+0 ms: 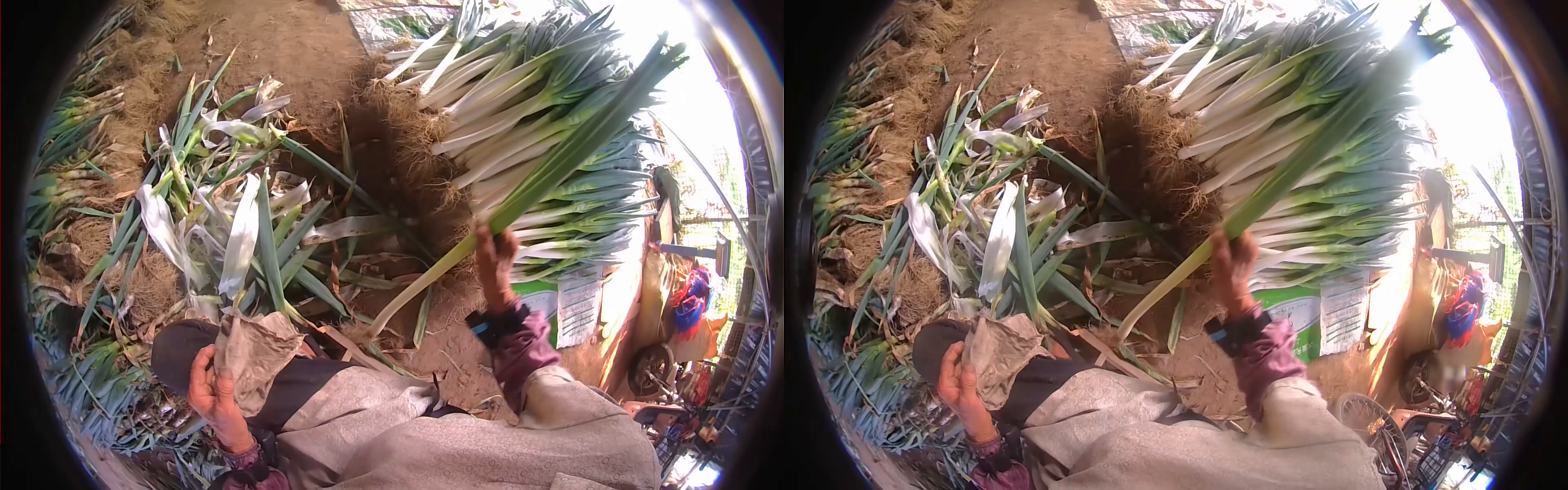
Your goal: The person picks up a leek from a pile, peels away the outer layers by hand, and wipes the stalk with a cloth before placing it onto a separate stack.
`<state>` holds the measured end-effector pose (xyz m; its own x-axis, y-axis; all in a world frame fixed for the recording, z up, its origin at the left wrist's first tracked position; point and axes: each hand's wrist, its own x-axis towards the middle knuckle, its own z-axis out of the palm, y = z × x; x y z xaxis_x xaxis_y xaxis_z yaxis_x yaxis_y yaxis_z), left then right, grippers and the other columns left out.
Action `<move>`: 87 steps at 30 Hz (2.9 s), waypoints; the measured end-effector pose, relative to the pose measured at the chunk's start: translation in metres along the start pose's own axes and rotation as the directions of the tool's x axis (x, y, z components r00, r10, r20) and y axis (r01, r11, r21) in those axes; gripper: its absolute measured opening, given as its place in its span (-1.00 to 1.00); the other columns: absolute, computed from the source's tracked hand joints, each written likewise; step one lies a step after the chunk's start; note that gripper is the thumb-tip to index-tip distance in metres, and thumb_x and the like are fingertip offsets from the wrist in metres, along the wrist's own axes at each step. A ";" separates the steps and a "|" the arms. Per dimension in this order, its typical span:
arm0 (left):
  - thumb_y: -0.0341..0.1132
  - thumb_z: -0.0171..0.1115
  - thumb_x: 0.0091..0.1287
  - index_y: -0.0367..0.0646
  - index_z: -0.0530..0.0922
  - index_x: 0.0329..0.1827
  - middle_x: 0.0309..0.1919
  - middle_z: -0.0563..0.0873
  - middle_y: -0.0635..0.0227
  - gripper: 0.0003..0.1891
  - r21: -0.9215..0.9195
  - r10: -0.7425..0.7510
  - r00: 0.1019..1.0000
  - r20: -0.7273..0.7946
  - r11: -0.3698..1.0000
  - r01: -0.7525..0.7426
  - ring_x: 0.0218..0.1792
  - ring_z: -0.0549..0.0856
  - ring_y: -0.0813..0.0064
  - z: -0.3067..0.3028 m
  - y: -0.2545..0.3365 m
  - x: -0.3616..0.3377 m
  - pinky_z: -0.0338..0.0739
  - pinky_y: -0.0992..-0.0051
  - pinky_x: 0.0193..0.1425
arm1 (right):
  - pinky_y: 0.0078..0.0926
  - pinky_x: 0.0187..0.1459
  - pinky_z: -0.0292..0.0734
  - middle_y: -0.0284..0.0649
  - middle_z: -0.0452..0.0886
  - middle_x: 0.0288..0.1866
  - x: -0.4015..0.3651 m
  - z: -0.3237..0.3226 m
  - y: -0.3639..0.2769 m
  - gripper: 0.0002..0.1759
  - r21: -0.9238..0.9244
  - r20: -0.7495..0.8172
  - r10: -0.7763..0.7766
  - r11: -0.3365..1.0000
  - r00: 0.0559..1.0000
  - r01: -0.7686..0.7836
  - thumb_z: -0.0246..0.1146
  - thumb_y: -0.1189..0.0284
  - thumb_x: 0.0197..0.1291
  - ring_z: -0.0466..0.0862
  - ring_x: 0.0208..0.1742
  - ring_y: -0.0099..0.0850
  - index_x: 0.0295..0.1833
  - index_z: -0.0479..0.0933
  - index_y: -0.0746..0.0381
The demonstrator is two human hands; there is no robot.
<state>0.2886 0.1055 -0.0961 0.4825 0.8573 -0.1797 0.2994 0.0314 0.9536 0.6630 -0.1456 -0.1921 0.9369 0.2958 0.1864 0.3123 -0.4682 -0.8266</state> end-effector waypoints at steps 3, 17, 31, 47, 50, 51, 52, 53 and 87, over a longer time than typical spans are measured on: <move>-0.30 0.19 0.35 -0.46 0.43 0.21 0.08 0.59 0.13 -0.54 0.022 0.062 0.998 -0.031 0.998 -0.061 0.04 0.59 0.40 -0.004 -0.007 -0.004 0.43 0.46 0.19 | -0.28 -0.50 0.28 -0.22 0.42 -0.62 0.066 -0.038 0.015 -0.74 -0.188 -0.009 -0.077 0.979 0.997 0.074 0.17 0.29 0.25 0.41 -0.59 -0.35 -0.37 0.49 0.27; -0.26 0.27 0.32 -0.48 0.41 0.20 -0.03 0.64 0.13 -0.49 0.143 0.093 0.988 -0.119 0.987 -0.076 -0.05 0.63 0.40 0.004 0.012 -0.013 0.50 0.48 0.07 | -0.50 -0.70 0.37 -0.27 0.47 -0.61 0.255 -0.077 0.085 -0.65 0.322 -0.224 0.256 0.930 0.940 -0.176 0.22 0.17 0.26 0.44 -0.71 -0.48 -0.40 0.44 0.24; -0.23 0.41 0.00 -0.50 0.56 -0.02 -0.09 0.69 0.07 -0.45 -0.349 -0.083 0.937 -0.340 0.936 -0.044 -0.11 0.67 0.38 -0.023 0.065 -0.099 0.52 0.44 0.07 | -0.28 0.00 0.48 -0.06 0.54 0.03 -0.070 0.094 -0.178 -0.68 0.498 0.857 -0.427 0.830 0.289 -0.251 0.25 0.32 0.24 0.56 0.09 -0.20 -0.02 0.54 0.33; -0.43 0.25 -0.13 -0.12 0.38 -0.50 -0.55 0.40 0.33 -0.81 0.722 0.477 0.790 -0.386 0.689 -0.063 -0.59 0.49 0.38 -0.058 0.003 -0.167 0.35 0.39 -0.58 | -0.42 0.13 0.43 -0.17 0.59 0.01 -0.247 0.142 -0.314 -0.78 0.604 0.767 -0.596 0.796 -0.238 -0.043 0.08 0.67 0.28 0.57 0.07 -0.32 -0.02 0.54 0.30; -0.32 0.31 0.02 -0.17 0.45 -0.37 -0.55 0.44 0.27 -0.79 0.678 0.443 0.781 -0.440 0.735 -0.035 -0.59 0.52 0.30 -0.070 -0.022 -0.170 0.38 0.36 -0.57 | -0.40 0.03 0.50 -0.17 0.66 -0.12 -0.267 0.168 -0.320 -0.80 0.692 0.712 -0.665 0.719 -0.225 0.065 0.09 0.67 0.24 0.64 -0.03 -0.32 -0.11 0.59 0.30; -0.27 0.31 0.09 -0.20 0.46 -0.30 -0.52 0.48 0.23 -0.75 0.600 0.383 0.786 -0.485 0.799 -0.020 -0.57 0.55 0.26 -0.073 -0.029 -0.172 0.40 0.34 -0.55 | -0.45 0.01 0.50 -0.16 0.67 -0.14 -0.271 0.176 -0.325 -0.80 0.639 0.766 -0.620 0.765 -0.171 0.087 0.10 0.62 0.22 0.65 -0.05 -0.32 -0.11 0.61 0.31; -0.21 0.31 0.15 -0.23 0.47 -0.24 -0.49 0.51 0.19 -0.70 0.518 0.321 0.792 -0.520 0.855 -0.007 -0.55 0.57 0.21 -0.076 -0.034 -0.174 0.43 0.32 -0.53 | -0.48 -0.01 0.50 -0.17 0.68 -0.18 -0.269 0.185 -0.333 -0.80 0.592 0.804 -0.566 0.789 -0.182 0.162 0.10 0.60 0.22 0.66 -0.07 -0.34 -0.13 0.61 0.32; -0.15 0.31 0.21 -0.25 0.48 -0.17 -0.46 0.55 0.16 -0.65 0.432 0.260 0.796 -0.546 0.902 0.001 -0.54 0.60 0.17 -0.078 -0.040 -0.174 0.45 0.29 -0.52 | -0.50 -0.03 0.50 -0.19 0.68 -0.21 -0.263 0.198 -0.341 -0.79 0.543 0.839 -0.513 0.805 -0.182 0.237 0.09 0.58 0.22 0.66 -0.10 -0.37 -0.15 0.62 0.33; -0.06 0.05 0.32 -0.06 0.58 -0.20 -0.50 0.53 0.27 -0.72 -0.630 -0.676 0.237 -0.697 0.736 0.246 -0.59 0.56 0.43 -0.101 -0.372 -0.236 0.52 0.37 -0.60 | -0.23 -0.45 0.49 -0.08 0.54 -0.60 -0.172 0.101 -0.320 -0.67 0.384 0.911 -0.039 0.449 -0.412 0.807 0.38 0.35 -0.01 0.60 -0.54 -0.16 -0.25 0.51 0.38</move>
<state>-0.0197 -0.0572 -0.3845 -0.6618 0.5406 -0.5193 -0.1797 0.5582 0.8100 0.3864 0.0379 -0.0130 -0.5411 0.6548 -0.5277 0.8357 0.3485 -0.4244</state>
